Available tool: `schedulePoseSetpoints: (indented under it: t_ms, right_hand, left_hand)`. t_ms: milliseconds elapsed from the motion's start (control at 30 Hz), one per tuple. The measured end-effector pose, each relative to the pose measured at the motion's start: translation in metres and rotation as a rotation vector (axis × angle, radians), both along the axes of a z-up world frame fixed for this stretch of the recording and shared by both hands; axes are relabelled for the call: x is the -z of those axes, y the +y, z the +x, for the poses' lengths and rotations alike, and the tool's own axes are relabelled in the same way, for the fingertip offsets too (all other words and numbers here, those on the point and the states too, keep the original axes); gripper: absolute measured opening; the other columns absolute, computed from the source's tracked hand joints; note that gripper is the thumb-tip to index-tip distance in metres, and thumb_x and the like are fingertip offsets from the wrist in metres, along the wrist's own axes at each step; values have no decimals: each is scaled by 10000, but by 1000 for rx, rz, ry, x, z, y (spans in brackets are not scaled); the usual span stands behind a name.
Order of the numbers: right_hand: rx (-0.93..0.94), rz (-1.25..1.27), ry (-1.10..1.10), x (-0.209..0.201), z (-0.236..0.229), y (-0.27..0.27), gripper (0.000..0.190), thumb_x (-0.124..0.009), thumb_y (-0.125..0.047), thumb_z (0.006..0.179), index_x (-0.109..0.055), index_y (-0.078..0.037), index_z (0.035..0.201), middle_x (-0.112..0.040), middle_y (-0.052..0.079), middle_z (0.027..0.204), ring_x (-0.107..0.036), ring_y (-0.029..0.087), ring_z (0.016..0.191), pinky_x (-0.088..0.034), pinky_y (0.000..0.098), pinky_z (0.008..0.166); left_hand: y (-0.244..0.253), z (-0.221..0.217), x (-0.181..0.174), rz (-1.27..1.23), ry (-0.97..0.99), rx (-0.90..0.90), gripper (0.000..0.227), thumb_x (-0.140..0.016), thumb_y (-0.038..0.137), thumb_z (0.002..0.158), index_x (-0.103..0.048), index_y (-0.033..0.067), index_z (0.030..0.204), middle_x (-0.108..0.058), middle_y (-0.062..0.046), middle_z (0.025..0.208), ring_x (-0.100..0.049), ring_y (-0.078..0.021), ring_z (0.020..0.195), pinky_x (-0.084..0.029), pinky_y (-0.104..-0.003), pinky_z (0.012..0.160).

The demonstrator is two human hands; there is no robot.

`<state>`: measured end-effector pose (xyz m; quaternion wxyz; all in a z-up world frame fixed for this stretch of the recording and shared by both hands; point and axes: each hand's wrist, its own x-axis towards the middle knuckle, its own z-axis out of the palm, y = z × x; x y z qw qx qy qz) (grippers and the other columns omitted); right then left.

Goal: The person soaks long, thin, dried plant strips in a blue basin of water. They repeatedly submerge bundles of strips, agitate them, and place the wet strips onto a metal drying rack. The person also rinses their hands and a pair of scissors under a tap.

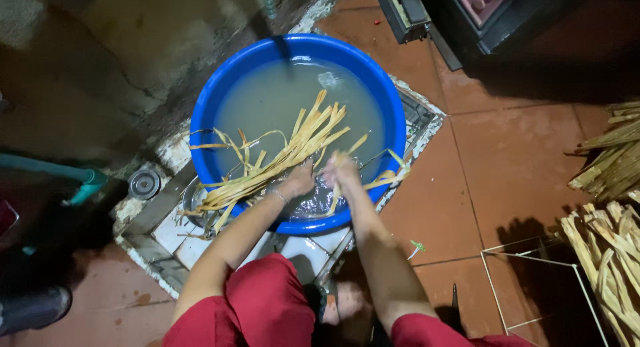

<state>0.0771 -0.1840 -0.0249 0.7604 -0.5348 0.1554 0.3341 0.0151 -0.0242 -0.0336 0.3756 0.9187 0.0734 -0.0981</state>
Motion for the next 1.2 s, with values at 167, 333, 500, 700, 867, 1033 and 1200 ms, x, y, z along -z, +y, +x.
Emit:
schedulePoseSetpoints:
  t_ms: [167, 333, 500, 700, 867, 1033, 1200]
  right_hand:
    - [-349, -371, 2, 12, 0, -6, 183, -587, -246, 1019, -630, -69, 1000, -578, 64, 709, -432, 96, 433, -337, 274, 357]
    - [122, -129, -6, -22, 11, -44, 146, -690, -152, 971, -646, -47, 1061, -656, 109, 822, -390, 56, 444, -279, 240, 360]
    - [71, 196, 77, -54, 5, -41, 263, -579, -230, 997, -613, 14, 1087, -782, 183, 1026, -379, 48, 466, -318, 203, 388]
    - [261, 196, -83, -89, 8, -42, 267, -633, -195, 1004, -597, -4, 1188, -721, 160, 1028, -409, 55, 501, -290, 211, 379]
    - [280, 163, -186, -128, 5, -56, 295, -663, -202, 989, -654, -34, 1231, -697, 77, 1026, -486, 49, 569, -307, 195, 401]
    - [183, 117, -295, -155, -23, -41, 324, -690, -216, 996, -694, 17, 1221, -706, 63, 1006, -510, 49, 615, -316, 180, 421]
    - [283, 91, -406, -171, -28, -43, 291, -691, -212, 957, -692, -70, 1212, -709, 20, 959, -453, 3, 586, -306, 163, 418]
  left_hand:
    - [11, -2, -54, 85, 247, -50, 325, -576, 384, 992, -723, 124, 1119, -708, -223, 1161, -667, -407, 1101, -509, -485, 974]
    - [27, -3, -77, 14, -277, -108, 272, -643, 296, 939, -786, 90, 1043, -708, -206, 1018, -663, -387, 996, -519, -477, 892]
    - [-4, -31, -99, -130, -347, -57, 231, -664, 233, 921, -781, 76, 1043, -652, -187, 895, -648, -314, 843, -515, -405, 771]
    - [-14, -50, -113, -333, -145, 50, 258, -628, 226, 941, -759, 67, 1098, -738, -133, 933, -676, -215, 814, -542, -340, 766]
    - [-22, -39, -135, -424, -78, 108, 333, -610, 235, 926, -677, 87, 1217, -708, -91, 886, -664, -156, 759, -552, -318, 727]
    - [-58, -4, -156, -1018, 22, -90, 293, -555, 305, 980, -623, 105, 1182, -665, -40, 826, -614, -151, 667, -513, -322, 621]
    - [-63, -3, -168, -426, -314, -50, 328, -556, 329, 1005, -726, 53, 1055, -687, -104, 771, -652, -184, 699, -526, -349, 667]
